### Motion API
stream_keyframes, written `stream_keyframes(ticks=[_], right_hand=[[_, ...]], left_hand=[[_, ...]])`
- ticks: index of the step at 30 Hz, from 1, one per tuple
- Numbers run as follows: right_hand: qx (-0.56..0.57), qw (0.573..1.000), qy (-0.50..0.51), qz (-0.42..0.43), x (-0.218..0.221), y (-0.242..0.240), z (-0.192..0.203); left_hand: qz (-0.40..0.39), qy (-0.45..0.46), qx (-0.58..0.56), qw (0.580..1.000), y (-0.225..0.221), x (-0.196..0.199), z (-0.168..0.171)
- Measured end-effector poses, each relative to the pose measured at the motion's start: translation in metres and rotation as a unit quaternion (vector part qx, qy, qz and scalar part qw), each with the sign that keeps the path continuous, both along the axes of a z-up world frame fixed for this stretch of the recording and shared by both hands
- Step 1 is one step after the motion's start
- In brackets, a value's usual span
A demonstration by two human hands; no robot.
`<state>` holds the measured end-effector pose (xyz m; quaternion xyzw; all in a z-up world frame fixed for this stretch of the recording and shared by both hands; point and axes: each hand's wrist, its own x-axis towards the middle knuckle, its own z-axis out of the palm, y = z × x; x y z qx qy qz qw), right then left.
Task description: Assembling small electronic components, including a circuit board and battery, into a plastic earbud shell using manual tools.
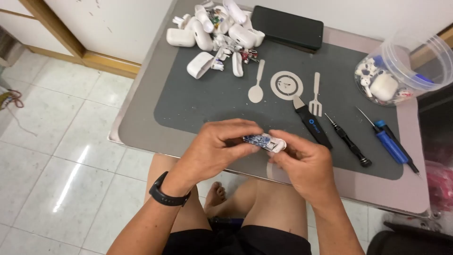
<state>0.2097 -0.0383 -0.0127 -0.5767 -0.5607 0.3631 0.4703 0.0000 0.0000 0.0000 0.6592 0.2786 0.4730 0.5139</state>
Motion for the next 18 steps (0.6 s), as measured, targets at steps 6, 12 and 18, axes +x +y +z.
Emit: stream_keyframes(ticks=[6,12,18], right_hand=[[0.013,1.0,0.012,0.004,-0.003,-0.001,0.006],[0.041,0.998,0.045,-0.007,-0.004,-0.003,0.004],[0.047,0.995,0.087,-0.01,0.004,-0.004,-0.003]], left_hand=[[0.071,-0.047,-0.047,0.995,0.005,-0.003,-0.012],[0.108,-0.053,-0.122,0.985,0.007,-0.003,-0.012],[0.097,-0.102,-0.161,0.977,0.013,-0.005,-0.014]])
